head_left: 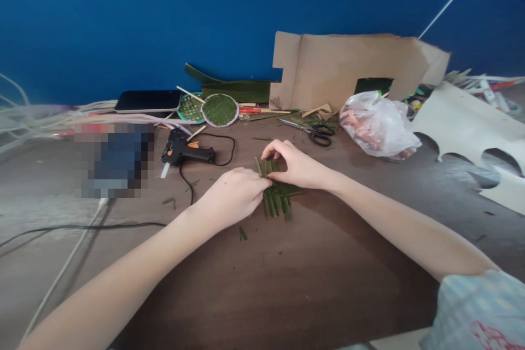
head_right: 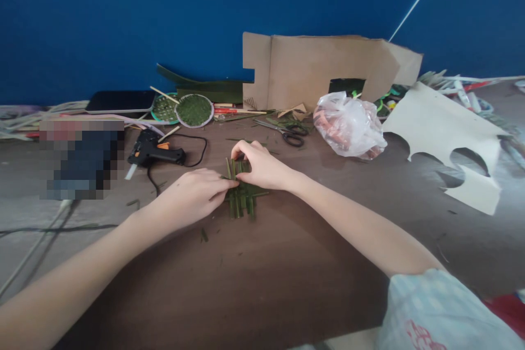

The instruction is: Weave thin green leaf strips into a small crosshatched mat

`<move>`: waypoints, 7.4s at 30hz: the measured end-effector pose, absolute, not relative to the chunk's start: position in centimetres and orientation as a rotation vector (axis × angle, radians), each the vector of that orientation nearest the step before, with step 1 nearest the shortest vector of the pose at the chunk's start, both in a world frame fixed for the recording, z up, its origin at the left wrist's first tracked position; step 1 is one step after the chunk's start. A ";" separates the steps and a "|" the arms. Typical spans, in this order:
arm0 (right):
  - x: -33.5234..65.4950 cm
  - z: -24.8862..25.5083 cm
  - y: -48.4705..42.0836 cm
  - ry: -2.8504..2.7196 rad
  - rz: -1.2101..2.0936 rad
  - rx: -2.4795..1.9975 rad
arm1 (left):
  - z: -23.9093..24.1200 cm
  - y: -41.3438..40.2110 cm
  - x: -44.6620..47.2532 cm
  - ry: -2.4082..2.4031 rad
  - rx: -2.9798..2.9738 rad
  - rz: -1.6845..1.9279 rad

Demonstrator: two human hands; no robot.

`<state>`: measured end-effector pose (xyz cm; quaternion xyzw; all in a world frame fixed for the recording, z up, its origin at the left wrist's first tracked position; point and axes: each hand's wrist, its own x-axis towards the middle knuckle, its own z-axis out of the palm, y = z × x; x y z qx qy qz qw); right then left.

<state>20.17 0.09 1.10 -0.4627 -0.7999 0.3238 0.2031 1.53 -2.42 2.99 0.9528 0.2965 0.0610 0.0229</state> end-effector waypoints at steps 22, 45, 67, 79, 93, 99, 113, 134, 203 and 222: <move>20.4 1.0 -0.1 -2.206 0.810 -1.177 | 2.8 -2.4 1.4 0.905 2.948 0.231; 21.0 1.5 0.3 -1.832 1.295 -0.908 | 3.2 -2.1 1.4 0.951 2.877 0.151; 21.3 2.0 0.4 -1.837 1.353 -0.891 | 3.2 -2.0 1.3 0.931 2.809 0.169; 20.6 2.5 -0.2 -2.086 1.364 -1.004 | 3.1 -2.0 1.2 0.919 2.862 0.134; 20.9 2.8 -0.1 -2.033 1.353 -1.168 | 3.1 -1.8 1.2 0.927 2.796 0.157; 21.6 2.7 0.3 -2.165 1.383 -1.304 | 3.1 -1.7 1.1 0.953 2.729 0.194; 21.2 2.8 0.2 -2.394 1.163 -1.387 | 3.4 -2.0 1.1 1.068 2.655 0.182; 21.6 2.8 0.3 -2.312 1.321 -1.387 | 2.7 -2.1 1.1 0.935 2.906 0.207; 21.5 2.5 0.4 -2.185 1.218 -1.208 | 2.1 -1.9 1.3 0.857 3.008 0.183; 22.3 3.3 0.6 -2.129 1.475 -1.208 | 2.7 -1.9 1.4 0.863 2.898 0.135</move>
